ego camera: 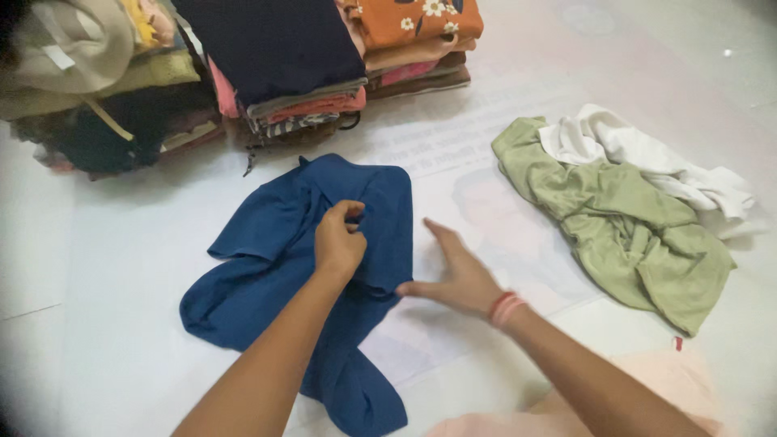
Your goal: The person folds several shirts one by one on a tiled floor. They smooth each shirt, fold the sleeves and body, and place the folded shirts into a neat stack.
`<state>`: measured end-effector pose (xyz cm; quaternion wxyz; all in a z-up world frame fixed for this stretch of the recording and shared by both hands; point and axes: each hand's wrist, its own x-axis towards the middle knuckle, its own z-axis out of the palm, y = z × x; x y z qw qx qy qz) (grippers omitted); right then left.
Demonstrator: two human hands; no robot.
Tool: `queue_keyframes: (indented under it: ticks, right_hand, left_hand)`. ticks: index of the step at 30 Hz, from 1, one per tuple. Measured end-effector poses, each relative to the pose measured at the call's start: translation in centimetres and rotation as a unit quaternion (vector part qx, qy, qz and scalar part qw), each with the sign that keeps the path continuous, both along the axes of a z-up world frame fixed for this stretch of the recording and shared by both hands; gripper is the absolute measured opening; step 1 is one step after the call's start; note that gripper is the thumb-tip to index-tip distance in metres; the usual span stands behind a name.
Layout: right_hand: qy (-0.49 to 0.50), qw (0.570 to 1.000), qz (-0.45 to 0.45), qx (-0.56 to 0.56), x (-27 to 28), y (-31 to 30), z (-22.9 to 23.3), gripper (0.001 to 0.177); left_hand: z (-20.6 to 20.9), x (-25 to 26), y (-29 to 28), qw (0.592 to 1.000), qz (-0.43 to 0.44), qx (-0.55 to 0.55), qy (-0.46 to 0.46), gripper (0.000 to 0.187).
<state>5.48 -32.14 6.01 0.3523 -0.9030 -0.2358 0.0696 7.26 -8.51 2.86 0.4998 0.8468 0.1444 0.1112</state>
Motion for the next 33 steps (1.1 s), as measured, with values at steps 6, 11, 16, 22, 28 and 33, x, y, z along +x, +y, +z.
queue_keyframes:
  ticks: [6, 11, 16, 22, 28, 33]
  right_hand:
    - [0.096, 0.981, -0.079, -0.151, -1.6, 8.2, 1.1, 0.068]
    - [0.093, 0.972, -0.073, -0.203, -3.5, 7.0, 1.2, 0.081]
    - [-0.010, 0.976, -0.159, -0.147, -5.8, 6.7, -0.5, 0.032]
    - [0.264, 0.844, -0.285, 0.370, -3.0, 4.8, 3.3, 0.032]
    - [0.316, 0.658, -0.250, 0.636, 0.8, 0.5, 15.0, 0.022]
    - [0.205, 0.712, -0.145, 0.655, -0.7, 0.3, 24.6, 0.009]
  left_hand:
    - [0.3, -0.9, 1.9, 0.982, -0.006, -0.171, -0.077, 0.046]
    - [1.6, -8.5, 1.8, 0.978, -0.134, -0.031, 0.157, 0.048]
    - [0.6, -16.1, 0.0, 0.880, -0.159, 0.373, 0.246, 0.067]
    - [1.3, -12.0, 6.3, 0.969, -0.078, 0.022, 0.234, 0.033]
    - [13.7, -9.1, 13.7, 0.988, -0.061, -0.121, 0.069, 0.047]
    - [24.4, -10.9, 16.1, 0.955, -0.126, 0.260, -0.074, 0.044]
